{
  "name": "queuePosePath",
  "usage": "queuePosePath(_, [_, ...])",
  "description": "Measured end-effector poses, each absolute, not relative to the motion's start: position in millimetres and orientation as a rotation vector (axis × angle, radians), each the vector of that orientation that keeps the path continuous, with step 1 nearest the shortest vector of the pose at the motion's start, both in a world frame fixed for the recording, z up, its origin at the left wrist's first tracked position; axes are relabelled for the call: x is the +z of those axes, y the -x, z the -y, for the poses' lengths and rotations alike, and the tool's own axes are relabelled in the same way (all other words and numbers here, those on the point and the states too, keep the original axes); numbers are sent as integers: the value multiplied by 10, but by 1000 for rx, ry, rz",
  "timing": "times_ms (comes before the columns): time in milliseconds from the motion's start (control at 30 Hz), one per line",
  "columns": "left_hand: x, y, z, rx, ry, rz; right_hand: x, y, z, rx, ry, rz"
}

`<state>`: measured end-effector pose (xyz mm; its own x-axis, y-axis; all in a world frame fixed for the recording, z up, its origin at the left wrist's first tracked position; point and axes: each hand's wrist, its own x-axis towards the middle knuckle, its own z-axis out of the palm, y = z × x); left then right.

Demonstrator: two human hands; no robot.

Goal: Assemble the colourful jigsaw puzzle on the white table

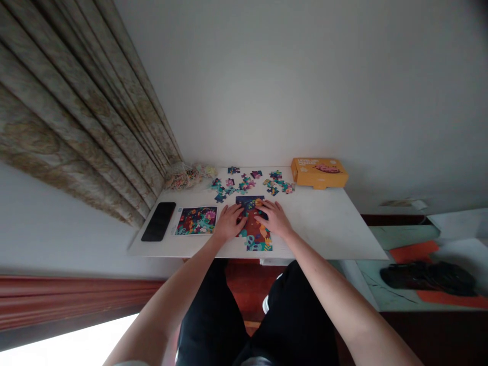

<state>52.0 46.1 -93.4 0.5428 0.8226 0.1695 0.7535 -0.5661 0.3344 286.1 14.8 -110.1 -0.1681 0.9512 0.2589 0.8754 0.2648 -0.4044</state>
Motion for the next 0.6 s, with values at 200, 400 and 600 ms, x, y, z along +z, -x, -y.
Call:
queuePosePath(200, [-886,-513,-445,377,-2595,-1274,-1088,-2904,-154,292,1631,2027])
queuePosePath(400, [-870,-521,-422,325,-2573,-1298,-1048,-2953,-71,340,1581,2260])
queuePosePath(600, [-884,-503,-411,344,-2567,-1275,-1096,-2953,-9,325,1601,2155])
